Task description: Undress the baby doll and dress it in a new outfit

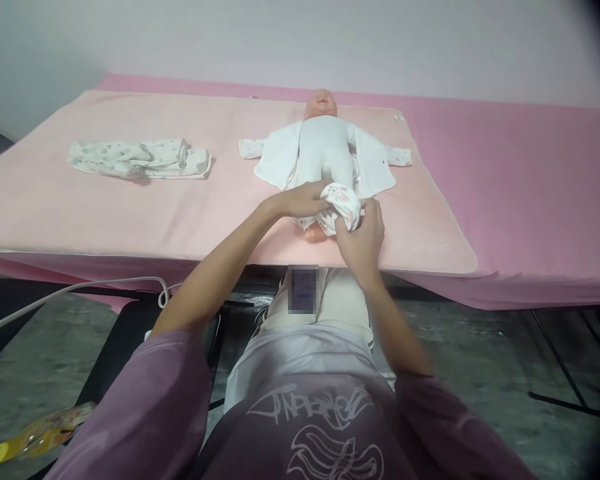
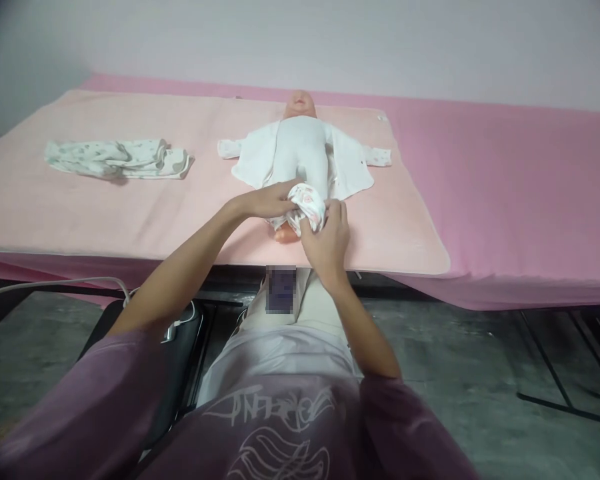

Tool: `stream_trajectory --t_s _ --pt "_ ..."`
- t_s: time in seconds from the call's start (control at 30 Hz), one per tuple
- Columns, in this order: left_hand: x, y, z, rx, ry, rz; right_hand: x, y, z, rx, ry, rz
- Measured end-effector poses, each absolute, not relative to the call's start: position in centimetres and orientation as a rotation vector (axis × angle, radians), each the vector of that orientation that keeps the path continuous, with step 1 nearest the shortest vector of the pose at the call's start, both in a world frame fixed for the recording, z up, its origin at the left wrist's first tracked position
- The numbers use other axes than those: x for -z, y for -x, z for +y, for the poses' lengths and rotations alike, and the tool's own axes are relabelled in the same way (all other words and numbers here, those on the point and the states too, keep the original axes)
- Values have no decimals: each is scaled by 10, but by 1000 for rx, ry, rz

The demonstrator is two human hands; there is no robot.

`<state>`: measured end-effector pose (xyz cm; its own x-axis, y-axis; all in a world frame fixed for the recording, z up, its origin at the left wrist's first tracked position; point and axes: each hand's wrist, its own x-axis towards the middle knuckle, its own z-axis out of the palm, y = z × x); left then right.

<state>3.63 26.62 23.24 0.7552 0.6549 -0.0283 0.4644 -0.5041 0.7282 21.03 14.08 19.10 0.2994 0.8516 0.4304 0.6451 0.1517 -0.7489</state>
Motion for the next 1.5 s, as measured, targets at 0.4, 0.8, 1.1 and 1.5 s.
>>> stream_trajectory --t_s 0.4,0.8,1.1,1.5 --pt "-235 -77 253 193 -2723 969 -155 -210 111 -106 1768 -1224" --pt "-238 -65 236 -32 -2660 959 -147 -217 115 -204 1781 -1195" --pt "-234 -56 243 -78 -2633 885 -150 -236 132 -513 1578 -1232" --pt "-228 -63 231 -470 -2404 956 -137 -229 139 -755 1403 -1028"
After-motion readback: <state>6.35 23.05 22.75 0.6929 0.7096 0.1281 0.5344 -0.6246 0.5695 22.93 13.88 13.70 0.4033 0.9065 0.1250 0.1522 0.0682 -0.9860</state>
